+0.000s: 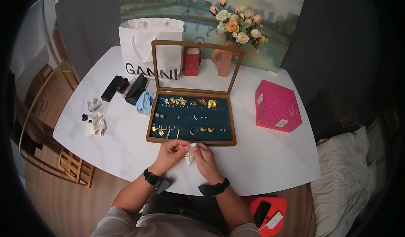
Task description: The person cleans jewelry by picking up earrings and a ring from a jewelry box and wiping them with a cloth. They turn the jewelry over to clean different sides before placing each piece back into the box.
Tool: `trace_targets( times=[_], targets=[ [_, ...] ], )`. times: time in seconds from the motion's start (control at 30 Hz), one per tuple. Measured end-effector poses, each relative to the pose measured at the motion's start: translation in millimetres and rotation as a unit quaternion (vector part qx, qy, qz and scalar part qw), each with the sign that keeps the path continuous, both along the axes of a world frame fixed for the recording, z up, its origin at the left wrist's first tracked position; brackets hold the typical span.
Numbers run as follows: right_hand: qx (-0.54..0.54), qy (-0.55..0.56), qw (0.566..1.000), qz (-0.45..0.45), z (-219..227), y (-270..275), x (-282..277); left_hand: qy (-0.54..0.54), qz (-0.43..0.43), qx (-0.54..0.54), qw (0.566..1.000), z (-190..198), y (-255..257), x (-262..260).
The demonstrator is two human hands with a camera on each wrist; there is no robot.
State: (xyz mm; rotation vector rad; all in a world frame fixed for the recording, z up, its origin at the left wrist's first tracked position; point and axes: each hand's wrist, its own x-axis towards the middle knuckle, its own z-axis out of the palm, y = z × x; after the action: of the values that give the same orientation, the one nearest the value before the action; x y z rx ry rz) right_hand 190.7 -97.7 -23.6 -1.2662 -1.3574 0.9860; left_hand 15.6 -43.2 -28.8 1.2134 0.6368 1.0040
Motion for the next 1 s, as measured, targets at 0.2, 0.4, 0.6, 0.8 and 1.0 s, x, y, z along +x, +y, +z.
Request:
trace_targets(
  times=[0.2,0.4,0.6,0.8,1.0],
  targets=[
    [0.007,0.031,0.998,-0.052,17,0,-13,0.026,-0.012,-0.024,0.999,13,-2,-4],
    [-0.048,0.068,0.995,0.054,4,0,-4,0.039,0.002,-0.008,0.999,10,-2,-6],
    [-0.053,0.151,0.986,0.052,13,-6,-4,0.083,-0.022,-0.012,0.996,10,-1,-3],
    [-0.026,0.188,0.982,-0.020,16,-6,10,0.173,-0.089,0.043,0.980,57,4,12],
    [-0.074,0.287,0.953,-0.067,24,-5,22,0.206,-0.115,0.062,0.970,72,23,38]
  ],
)
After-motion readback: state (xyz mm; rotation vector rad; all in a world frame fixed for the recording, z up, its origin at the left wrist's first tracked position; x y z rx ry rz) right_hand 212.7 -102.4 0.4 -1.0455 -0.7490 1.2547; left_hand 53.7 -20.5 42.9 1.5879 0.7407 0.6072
